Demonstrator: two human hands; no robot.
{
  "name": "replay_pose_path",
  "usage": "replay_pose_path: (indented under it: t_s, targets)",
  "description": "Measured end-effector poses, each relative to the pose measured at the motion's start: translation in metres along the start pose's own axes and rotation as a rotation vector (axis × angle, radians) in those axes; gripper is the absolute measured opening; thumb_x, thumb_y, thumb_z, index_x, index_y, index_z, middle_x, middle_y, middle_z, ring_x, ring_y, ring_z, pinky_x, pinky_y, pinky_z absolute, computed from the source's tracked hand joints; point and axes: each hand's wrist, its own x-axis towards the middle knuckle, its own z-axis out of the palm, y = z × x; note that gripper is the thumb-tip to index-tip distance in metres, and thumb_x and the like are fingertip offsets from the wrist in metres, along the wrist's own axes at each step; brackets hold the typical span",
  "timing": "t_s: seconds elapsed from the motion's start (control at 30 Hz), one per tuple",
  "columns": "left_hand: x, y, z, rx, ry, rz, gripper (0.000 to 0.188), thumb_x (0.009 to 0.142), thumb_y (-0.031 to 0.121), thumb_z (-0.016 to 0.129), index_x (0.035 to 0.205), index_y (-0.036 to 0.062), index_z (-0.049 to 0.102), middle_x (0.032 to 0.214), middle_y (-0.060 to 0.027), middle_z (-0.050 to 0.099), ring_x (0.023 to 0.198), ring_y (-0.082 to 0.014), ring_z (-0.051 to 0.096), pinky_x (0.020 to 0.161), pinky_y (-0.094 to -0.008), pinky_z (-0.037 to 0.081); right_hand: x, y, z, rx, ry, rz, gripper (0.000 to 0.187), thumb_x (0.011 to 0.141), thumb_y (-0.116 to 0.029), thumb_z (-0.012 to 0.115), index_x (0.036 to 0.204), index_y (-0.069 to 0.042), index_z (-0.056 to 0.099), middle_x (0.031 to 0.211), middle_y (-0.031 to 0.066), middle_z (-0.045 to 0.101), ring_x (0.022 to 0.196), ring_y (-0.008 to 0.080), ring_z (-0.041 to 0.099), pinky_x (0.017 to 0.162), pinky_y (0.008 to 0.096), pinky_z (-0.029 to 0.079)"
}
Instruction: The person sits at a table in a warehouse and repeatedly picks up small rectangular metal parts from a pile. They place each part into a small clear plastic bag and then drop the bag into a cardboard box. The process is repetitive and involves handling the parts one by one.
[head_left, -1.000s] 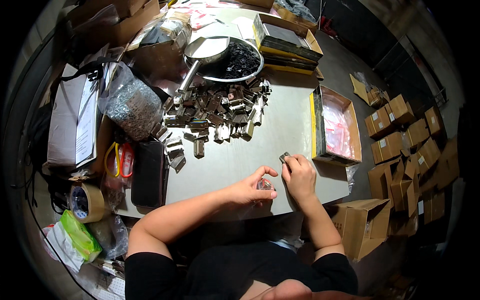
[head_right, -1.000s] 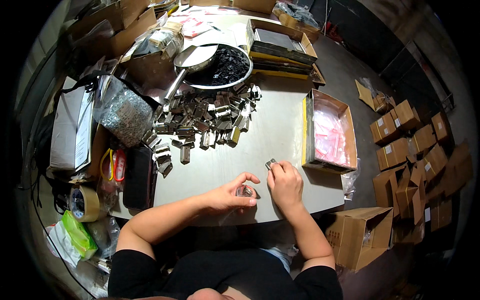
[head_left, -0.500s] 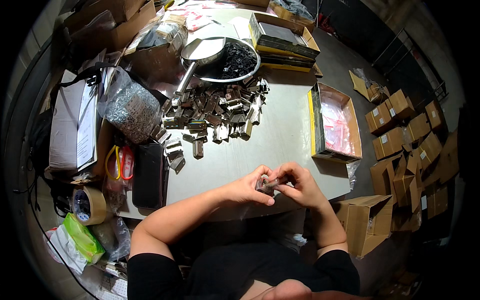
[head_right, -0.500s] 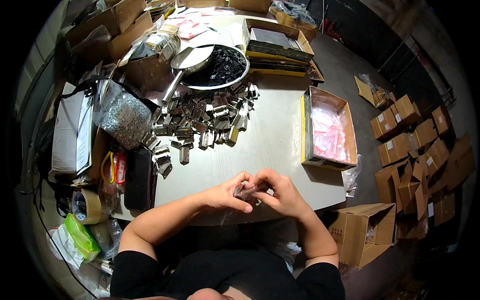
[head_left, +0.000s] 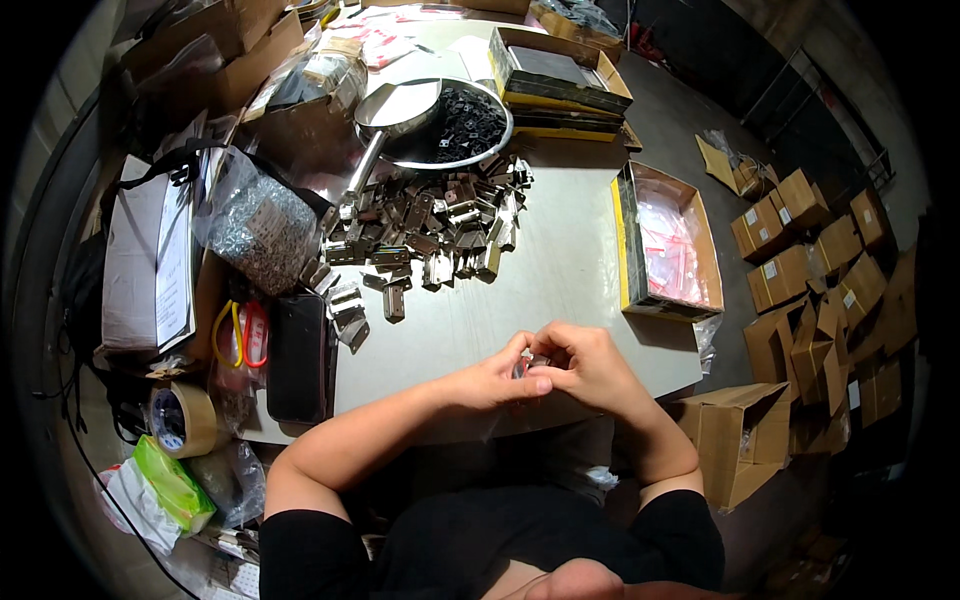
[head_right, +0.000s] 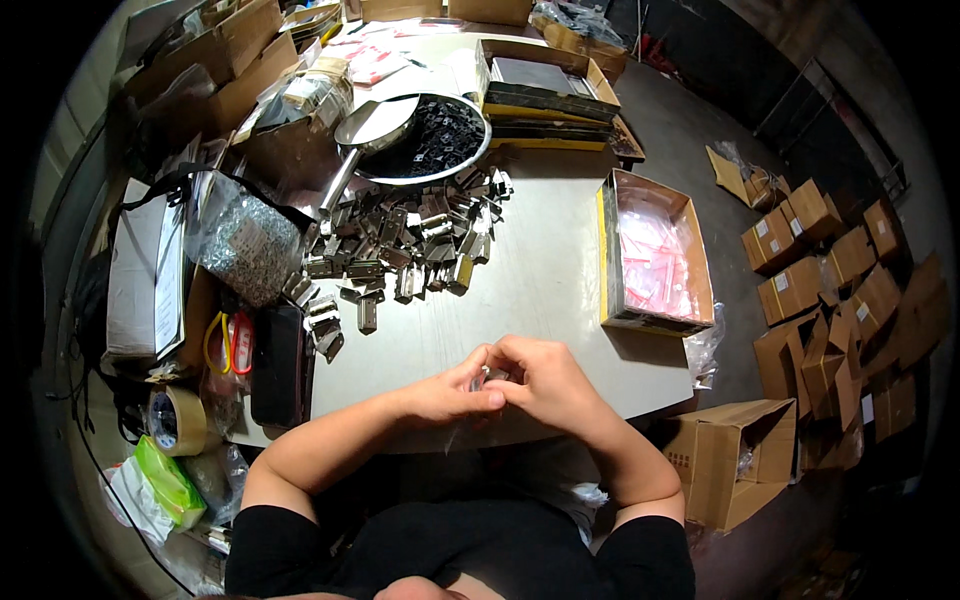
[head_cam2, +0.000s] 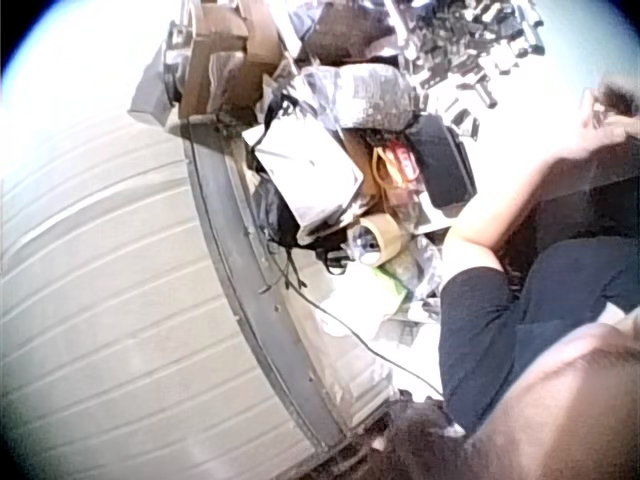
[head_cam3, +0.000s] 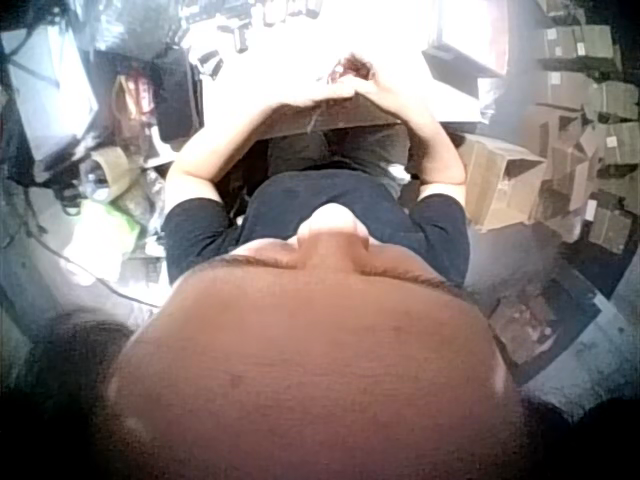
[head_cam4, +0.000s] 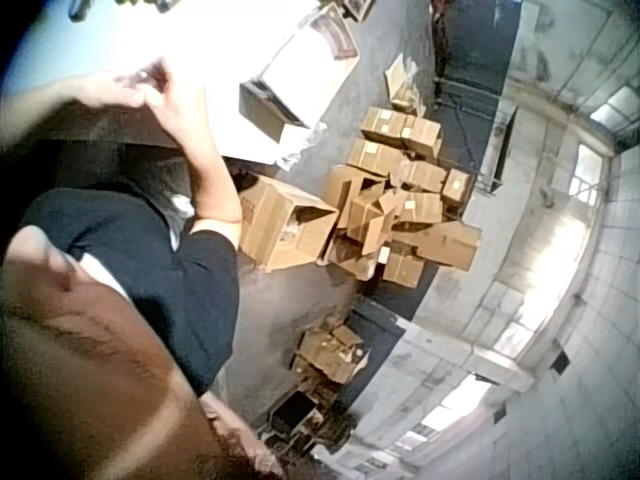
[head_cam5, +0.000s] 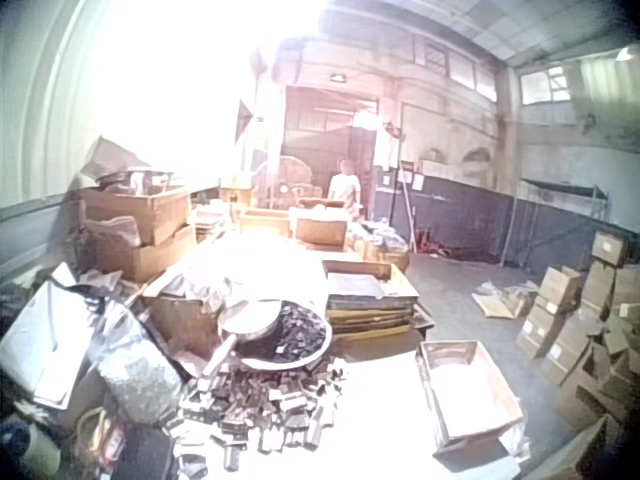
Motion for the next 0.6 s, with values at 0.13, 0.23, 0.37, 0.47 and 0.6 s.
replay_pose_path:
  t_s: [0.13,0.23,0.37,0.47,0.6]
  targets:
    - [-0.001,-0.002,0.001,-0.258,0.021,-0.001,0.070,0.084,0.056,0.065,0.128,0.0126,0.030,0.102,-0.0051,0.052,0.088,-0.0132,0.057,0.063,-0.0272,0.048,0.000,0.009,0.001,0.043,0.015,-0.150,0.020,0.079,-0.010,0.071,0.095,0.000,0.064,0.078,0.0132,0.065,0.067,0.0228,0.063,0.062,0.0315,0.050]
    - [-0.001,0.002,0.003,-0.348,0.097,-0.003,0.078,0.077,0.065,0.066,0.123,0.0134,0.032,0.103,-0.0061,0.051,0.083,-0.0129,0.055,0.058,-0.0252,0.046,-0.001,0.001,0.000,0.007,-0.059,-0.309,0.015,0.079,-0.005,0.069,0.093,-0.002,0.064,0.090,0.0117,0.065,0.081,0.0265,0.062,0.072,0.0352,0.050]
    - [0.001,0.001,-0.002,-0.259,0.105,0.040,0.094,0.067,0.051,0.084,0.132,0.0122,0.027,0.109,-0.0065,0.050,0.090,-0.0137,0.054,0.066,-0.0272,0.049,-0.004,0.003,0.005,-0.085,-0.032,-0.342,0.013,0.075,-0.004,0.070,0.085,-0.005,0.061,0.113,0.0118,0.055,0.102,0.0303,0.053,0.087,0.0385,0.045]
    - [0.003,0.003,-0.003,-0.010,0.141,0.252,0.090,0.070,0.027,0.087,0.133,0.0107,0.024,0.114,-0.0059,0.050,0.099,-0.0142,0.053,0.081,-0.0291,0.048,0.000,0.003,-0.001,-0.090,-0.004,-0.372,0.013,0.075,-0.005,0.071,0.083,-0.005,0.061,0.113,0.0130,0.055,0.102,0.0317,0.054,0.088,0.0395,0.045]
    - [0.006,-0.002,-0.010,0.256,0.175,0.332,0.061,0.077,0.014,0.079,0.124,0.0013,0.044,0.109,-0.0073,0.057,0.099,-0.0145,0.058,0.087,-0.0296,0.047,0.004,-0.011,-0.011,-0.314,0.027,-0.478,0.015,0.075,-0.004,0.075,0.082,-0.007,0.061,0.118,0.0154,0.050,0.110,0.0309,0.053,0.093,0.0382,0.044]
